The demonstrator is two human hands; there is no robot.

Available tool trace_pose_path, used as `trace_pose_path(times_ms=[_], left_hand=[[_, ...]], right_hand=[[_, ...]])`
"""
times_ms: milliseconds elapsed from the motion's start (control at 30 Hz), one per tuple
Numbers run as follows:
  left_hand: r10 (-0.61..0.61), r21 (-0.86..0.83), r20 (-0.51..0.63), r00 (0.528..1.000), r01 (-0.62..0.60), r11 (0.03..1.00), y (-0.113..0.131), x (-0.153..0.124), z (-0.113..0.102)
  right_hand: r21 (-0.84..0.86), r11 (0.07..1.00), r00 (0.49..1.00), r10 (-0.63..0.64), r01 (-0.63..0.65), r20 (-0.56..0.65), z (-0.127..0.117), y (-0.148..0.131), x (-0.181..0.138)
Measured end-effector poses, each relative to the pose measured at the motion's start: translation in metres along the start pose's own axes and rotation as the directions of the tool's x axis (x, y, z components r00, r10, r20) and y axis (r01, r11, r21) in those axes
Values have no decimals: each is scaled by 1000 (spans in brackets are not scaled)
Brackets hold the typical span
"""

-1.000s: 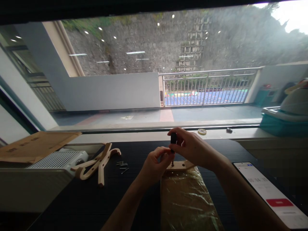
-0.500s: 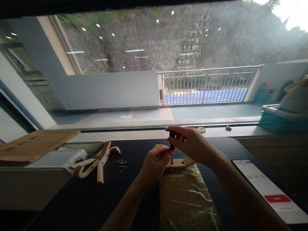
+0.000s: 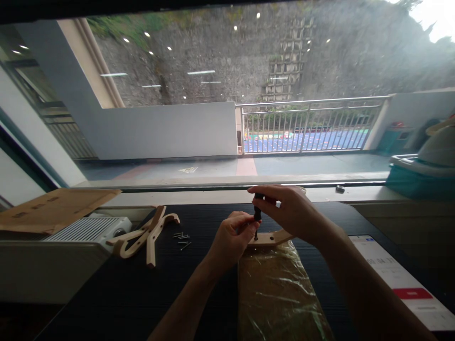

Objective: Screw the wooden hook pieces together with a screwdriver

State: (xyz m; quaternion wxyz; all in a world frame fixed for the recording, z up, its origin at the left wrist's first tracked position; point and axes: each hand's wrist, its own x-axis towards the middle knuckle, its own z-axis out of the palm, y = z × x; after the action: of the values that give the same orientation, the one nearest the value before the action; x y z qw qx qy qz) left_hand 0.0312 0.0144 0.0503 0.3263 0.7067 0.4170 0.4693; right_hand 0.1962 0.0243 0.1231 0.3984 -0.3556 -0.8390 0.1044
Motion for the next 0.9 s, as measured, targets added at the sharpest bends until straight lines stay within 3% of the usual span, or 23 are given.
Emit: trace_pose_path(times_ms=[100, 333, 567, 900], left_hand=[[10, -12, 16, 1000, -10, 1000, -3, 0, -1], [-5, -13, 28, 1000, 5, 1000, 1, 0, -1], [-12, -11, 32, 999, 13, 1000, -3, -1, 0], [6, -4, 47, 999, -6, 1000, -6, -1, -1]], right_hand=[[-40, 999, 1000, -12, 12, -8, 1, -3, 1], [9, 1000, 995, 7, -8, 96, -3, 0, -1], [-64, 998, 999, 31, -30, 9, -1, 2, -1], [8, 1000, 999, -10, 10, 48, -4, 1, -2]])
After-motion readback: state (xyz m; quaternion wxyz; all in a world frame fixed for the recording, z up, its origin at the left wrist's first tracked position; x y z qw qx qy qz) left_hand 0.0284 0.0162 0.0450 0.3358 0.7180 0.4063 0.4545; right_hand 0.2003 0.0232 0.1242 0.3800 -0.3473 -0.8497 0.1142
